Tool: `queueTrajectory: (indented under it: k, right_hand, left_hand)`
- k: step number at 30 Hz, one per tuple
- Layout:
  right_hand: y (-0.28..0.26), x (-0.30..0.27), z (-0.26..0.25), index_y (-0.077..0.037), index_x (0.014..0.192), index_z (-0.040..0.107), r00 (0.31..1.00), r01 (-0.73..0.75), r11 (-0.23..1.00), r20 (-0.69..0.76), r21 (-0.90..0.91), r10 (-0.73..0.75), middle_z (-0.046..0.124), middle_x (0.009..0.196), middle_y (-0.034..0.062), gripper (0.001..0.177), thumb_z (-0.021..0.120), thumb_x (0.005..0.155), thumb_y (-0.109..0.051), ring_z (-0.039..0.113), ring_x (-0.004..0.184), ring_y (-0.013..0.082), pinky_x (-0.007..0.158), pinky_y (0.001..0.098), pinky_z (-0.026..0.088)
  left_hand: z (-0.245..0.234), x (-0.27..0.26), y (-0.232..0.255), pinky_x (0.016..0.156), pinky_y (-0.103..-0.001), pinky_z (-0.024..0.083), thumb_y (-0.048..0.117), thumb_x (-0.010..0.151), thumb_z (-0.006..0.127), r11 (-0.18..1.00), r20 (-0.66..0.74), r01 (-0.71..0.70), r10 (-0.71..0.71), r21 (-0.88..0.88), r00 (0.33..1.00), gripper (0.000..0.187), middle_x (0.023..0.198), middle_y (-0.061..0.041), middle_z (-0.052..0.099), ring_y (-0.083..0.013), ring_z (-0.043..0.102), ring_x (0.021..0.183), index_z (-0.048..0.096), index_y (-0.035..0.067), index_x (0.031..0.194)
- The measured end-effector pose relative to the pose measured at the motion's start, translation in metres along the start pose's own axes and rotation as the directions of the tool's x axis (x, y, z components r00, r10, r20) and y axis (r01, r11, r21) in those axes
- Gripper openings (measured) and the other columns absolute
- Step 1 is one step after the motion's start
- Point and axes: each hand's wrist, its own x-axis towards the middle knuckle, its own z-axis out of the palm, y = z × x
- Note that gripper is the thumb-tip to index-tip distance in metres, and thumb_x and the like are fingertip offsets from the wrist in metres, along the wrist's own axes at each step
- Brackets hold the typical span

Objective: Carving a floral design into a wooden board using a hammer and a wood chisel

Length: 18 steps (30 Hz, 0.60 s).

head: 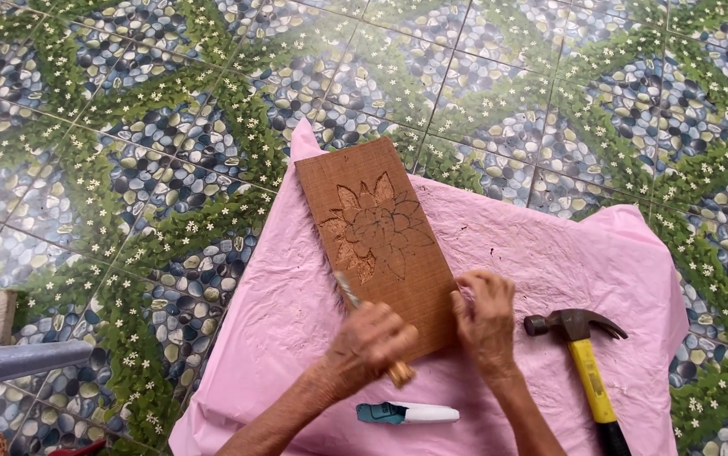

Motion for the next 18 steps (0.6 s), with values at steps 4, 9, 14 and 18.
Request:
queueTrajectory:
  k: [4,9,14,18]
  right_hand:
    - [-0.045,0.003,-0.022,-0.009,0.122,0.064,0.997,0.07,0.996,0.021,0.063,-0.071,0.057,0.128,0.0098,0.038,0.072,0.085,-0.015,0.048,0.111,0.0281,0.099,0.0381,0.042]
    - [-0.036,-0.009,-0.002,-0.011,0.129,0.059,0.996,0.074,0.997,-0.051,0.019,-0.073,0.056,0.129,0.01,0.041,0.068,0.09,-0.023,0.049,0.113,0.0284,0.102,0.0433,0.04]
    - [-0.048,-0.005,-0.009,-0.011,0.127,0.059,0.998,0.03,0.997,-0.054,0.074,-0.027,0.056,0.128,0.0094,0.039,0.067,0.09,-0.022,0.049,0.112,0.0273,0.1,0.0419,0.04]
    - [-0.05,-0.004,-0.01,-0.011,0.126,0.059,0.998,0.019,0.998,-0.053,0.053,-0.016,0.058,0.128,0.0083,0.039,0.067,0.091,-0.024,0.05,0.113,0.0273,0.101,0.0416,0.04]
  left_hand:
    - [-0.011,0.024,0.025,0.071,-0.031,0.04,0.017,0.095,0.071,0.977,0.049,-0.078,0.09,-0.199,0.995,0.014,0.078,-0.002,0.054,-0.0165,0.043,0.077,0.063,0.011,0.086]
    - [-0.011,0.048,0.029,0.074,-0.036,0.036,0.036,0.101,0.06,0.91,-0.103,0.004,-0.051,-0.415,0.993,0.038,0.079,-0.005,0.05,-0.0209,0.041,0.076,0.056,0.009,0.073]
    - [-0.009,0.054,0.024,0.073,-0.036,0.036,0.029,0.098,0.064,0.93,-0.137,0.009,-0.063,-0.367,0.989,0.032,0.079,-0.006,0.055,-0.0209,0.044,0.073,0.059,0.008,0.075]
    - [-0.007,0.054,0.022,0.072,-0.035,0.037,0.026,0.095,0.067,0.935,-0.149,0.035,-0.093,-0.353,0.984,0.027,0.076,-0.005,0.054,-0.0197,0.044,0.071,0.063,0.007,0.077]
